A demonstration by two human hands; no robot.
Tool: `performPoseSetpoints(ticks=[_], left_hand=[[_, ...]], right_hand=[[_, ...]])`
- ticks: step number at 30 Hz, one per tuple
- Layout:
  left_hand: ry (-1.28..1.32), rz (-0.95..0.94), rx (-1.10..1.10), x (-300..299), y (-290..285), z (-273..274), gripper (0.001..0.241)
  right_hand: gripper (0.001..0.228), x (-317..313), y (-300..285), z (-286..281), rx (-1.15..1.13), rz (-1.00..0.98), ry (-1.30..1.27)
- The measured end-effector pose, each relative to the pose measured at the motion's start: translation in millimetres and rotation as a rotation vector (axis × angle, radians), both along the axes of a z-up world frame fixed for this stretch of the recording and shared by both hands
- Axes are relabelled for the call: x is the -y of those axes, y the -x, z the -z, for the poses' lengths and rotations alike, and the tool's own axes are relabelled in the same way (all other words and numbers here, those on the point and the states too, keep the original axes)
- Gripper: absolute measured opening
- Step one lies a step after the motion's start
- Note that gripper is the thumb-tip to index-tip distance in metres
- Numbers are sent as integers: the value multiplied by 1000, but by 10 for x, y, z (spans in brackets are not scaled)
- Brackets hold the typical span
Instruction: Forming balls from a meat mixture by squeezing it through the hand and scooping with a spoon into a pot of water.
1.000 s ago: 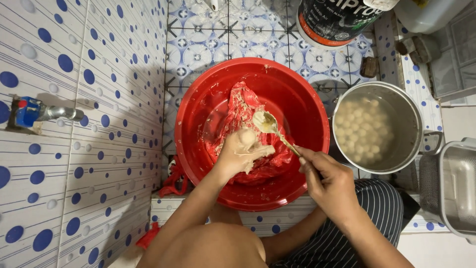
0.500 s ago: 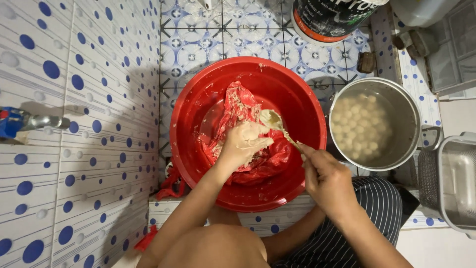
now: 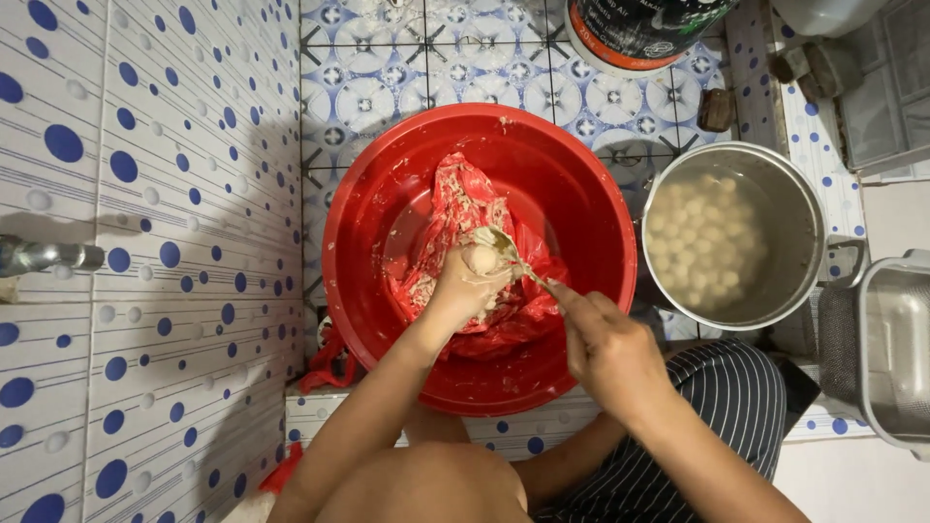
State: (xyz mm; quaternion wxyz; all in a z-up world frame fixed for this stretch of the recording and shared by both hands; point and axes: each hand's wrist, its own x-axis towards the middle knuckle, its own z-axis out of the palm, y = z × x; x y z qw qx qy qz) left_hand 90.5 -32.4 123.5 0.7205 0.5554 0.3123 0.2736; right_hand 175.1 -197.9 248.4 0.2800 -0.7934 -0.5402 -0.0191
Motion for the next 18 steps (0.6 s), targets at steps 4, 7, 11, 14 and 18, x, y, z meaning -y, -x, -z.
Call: performPoseSetpoints(ticks=[4, 7, 11, 14, 18], left_hand=[[-123, -5, -102, -31, -21, 223, 11], [-249, 30, -354, -56, -17, 623, 7], [-364, 127, -654, -34, -13, 1072, 14], [-338, 118, -601, 12, -67, 931, 20], [-491, 132, -468, -19, -65, 1057, 23]], right_hand=[[25, -45, 38, 90, -216, 17, 54], [24, 18, -47, 309, -525, 79, 113], [21, 130, -138, 552, -830, 196, 181], [22, 170, -235, 564, -1216, 304, 84], [22, 297, -446, 399, -1179, 380, -5]])
